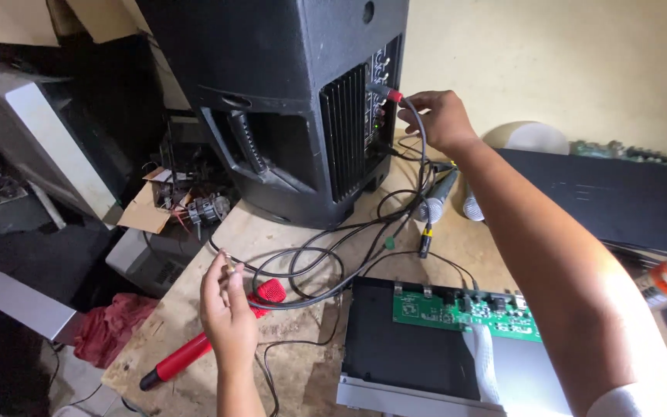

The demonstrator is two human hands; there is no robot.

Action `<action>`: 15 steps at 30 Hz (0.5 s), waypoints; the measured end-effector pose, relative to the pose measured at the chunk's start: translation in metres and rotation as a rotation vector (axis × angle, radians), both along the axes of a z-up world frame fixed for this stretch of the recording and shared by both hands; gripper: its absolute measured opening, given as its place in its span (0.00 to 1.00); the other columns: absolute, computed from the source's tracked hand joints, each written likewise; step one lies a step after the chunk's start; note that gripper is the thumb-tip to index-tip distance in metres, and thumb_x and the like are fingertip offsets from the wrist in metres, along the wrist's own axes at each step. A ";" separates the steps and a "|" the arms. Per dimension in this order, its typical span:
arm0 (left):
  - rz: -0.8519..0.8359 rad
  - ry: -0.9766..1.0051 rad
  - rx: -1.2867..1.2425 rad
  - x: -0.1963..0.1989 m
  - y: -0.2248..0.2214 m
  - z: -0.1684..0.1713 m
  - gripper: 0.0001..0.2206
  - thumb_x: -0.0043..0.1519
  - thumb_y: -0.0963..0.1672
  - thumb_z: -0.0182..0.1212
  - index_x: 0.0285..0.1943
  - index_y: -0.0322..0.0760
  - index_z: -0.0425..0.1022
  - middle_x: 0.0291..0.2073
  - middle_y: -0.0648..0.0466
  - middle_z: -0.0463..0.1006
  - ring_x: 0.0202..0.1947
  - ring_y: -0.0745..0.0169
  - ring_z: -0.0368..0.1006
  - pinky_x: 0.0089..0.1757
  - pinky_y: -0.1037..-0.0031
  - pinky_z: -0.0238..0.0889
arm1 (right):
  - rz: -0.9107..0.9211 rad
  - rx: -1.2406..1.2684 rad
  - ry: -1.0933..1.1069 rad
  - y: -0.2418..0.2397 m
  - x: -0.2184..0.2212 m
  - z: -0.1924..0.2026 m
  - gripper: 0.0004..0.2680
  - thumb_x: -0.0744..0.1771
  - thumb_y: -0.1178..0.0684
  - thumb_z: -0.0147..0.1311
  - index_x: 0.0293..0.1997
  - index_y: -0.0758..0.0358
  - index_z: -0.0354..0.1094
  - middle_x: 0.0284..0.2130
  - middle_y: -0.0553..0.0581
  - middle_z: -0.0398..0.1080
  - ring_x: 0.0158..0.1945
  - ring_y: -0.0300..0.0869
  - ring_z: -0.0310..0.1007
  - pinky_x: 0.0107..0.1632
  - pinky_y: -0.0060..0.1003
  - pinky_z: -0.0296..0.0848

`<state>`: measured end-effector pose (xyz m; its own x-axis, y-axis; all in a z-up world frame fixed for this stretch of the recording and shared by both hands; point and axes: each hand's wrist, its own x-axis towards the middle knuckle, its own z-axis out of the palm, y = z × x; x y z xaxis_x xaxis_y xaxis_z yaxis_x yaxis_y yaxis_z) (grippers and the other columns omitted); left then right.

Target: Connecting audio cables between a powered speaker and an amplifier unit, then organizing the cables.

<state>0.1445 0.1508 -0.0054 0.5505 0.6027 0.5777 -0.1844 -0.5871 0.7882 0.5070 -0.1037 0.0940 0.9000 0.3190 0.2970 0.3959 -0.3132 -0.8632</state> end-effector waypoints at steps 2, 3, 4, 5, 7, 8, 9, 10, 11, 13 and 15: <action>0.077 0.054 0.146 -0.001 0.004 -0.002 0.18 0.70 0.39 0.52 0.69 0.32 0.69 0.56 0.43 0.78 0.53 0.51 0.73 0.49 0.66 0.69 | 0.044 -0.001 -0.125 0.009 0.008 -0.008 0.10 0.66 0.54 0.64 0.49 0.66 0.77 0.41 0.58 0.78 0.36 0.40 0.78 0.42 0.34 0.82; 0.148 0.108 0.292 -0.002 0.006 -0.002 0.18 0.69 0.40 0.56 0.69 0.35 0.70 0.56 0.45 0.79 0.53 0.48 0.68 0.50 0.60 0.66 | 0.082 -0.004 -0.249 0.012 0.010 -0.014 0.10 0.66 0.53 0.67 0.49 0.63 0.78 0.46 0.57 0.79 0.43 0.39 0.78 0.46 0.34 0.78; 0.147 0.114 0.298 -0.002 0.008 -0.004 0.18 0.69 0.40 0.56 0.69 0.35 0.70 0.56 0.45 0.79 0.53 0.48 0.68 0.50 0.60 0.66 | 0.081 0.001 -0.242 0.018 0.011 -0.014 0.10 0.66 0.53 0.67 0.49 0.63 0.78 0.46 0.57 0.79 0.43 0.39 0.78 0.46 0.34 0.78; 0.155 0.122 0.282 -0.003 0.010 -0.006 0.20 0.69 0.41 0.57 0.71 0.36 0.68 0.54 0.45 0.79 0.51 0.51 0.72 0.47 0.63 0.69 | 0.090 0.048 -0.211 0.024 0.012 -0.015 0.05 0.66 0.56 0.65 0.44 0.62 0.77 0.40 0.55 0.79 0.37 0.38 0.79 0.42 0.33 0.80; 0.161 0.138 0.269 -0.003 0.011 -0.007 0.22 0.69 0.41 0.57 0.74 0.38 0.66 0.52 0.44 0.79 0.49 0.53 0.76 0.45 0.66 0.72 | 0.096 0.098 -0.173 0.030 0.015 -0.017 0.01 0.67 0.59 0.63 0.39 0.61 0.76 0.34 0.54 0.79 0.32 0.37 0.80 0.39 0.31 0.82; 0.159 0.099 0.275 -0.002 0.010 -0.006 0.20 0.69 0.40 0.56 0.72 0.35 0.67 0.53 0.41 0.78 0.50 0.51 0.77 0.46 0.66 0.73 | 0.069 0.106 -0.187 0.031 0.016 -0.019 0.03 0.68 0.56 0.65 0.36 0.59 0.76 0.30 0.52 0.77 0.31 0.35 0.77 0.38 0.30 0.79; 0.158 0.058 0.280 -0.002 0.008 -0.005 0.19 0.70 0.39 0.55 0.71 0.31 0.68 0.54 0.38 0.78 0.51 0.49 0.78 0.47 0.66 0.73 | 0.043 0.112 -0.202 0.032 0.018 -0.020 0.06 0.68 0.53 0.66 0.33 0.57 0.75 0.27 0.49 0.76 0.30 0.33 0.75 0.37 0.29 0.75; 0.157 0.063 0.281 -0.001 0.007 -0.005 0.19 0.70 0.39 0.55 0.71 0.31 0.68 0.54 0.38 0.78 0.51 0.49 0.78 0.47 0.66 0.73 | 0.042 0.113 -0.197 0.031 0.019 -0.021 0.06 0.68 0.53 0.66 0.33 0.57 0.75 0.27 0.49 0.76 0.30 0.33 0.75 0.37 0.29 0.75; 0.146 0.046 0.273 0.000 0.007 -0.006 0.19 0.70 0.39 0.54 0.71 0.30 0.67 0.55 0.37 0.77 0.52 0.49 0.79 0.46 0.67 0.74 | 0.020 0.072 -0.221 0.029 0.021 -0.022 0.09 0.68 0.47 0.65 0.31 0.58 0.76 0.26 0.50 0.76 0.31 0.34 0.75 0.39 0.31 0.73; 0.135 0.025 0.266 0.001 0.005 -0.007 0.18 0.71 0.39 0.53 0.71 0.28 0.66 0.56 0.36 0.76 0.52 0.49 0.79 0.44 0.68 0.75 | -0.004 0.033 -0.247 0.027 0.020 -0.021 0.13 0.68 0.41 0.64 0.29 0.58 0.77 0.25 0.51 0.77 0.33 0.35 0.76 0.42 0.33 0.71; 0.128 0.025 0.200 0.001 0.005 -0.008 0.23 0.70 0.38 0.54 0.75 0.28 0.60 0.50 0.38 0.77 0.51 0.49 0.79 0.42 0.69 0.75 | -0.011 -0.018 -0.166 0.027 0.015 -0.014 0.13 0.68 0.39 0.62 0.35 0.60 0.77 0.25 0.53 0.78 0.32 0.36 0.78 0.40 0.33 0.73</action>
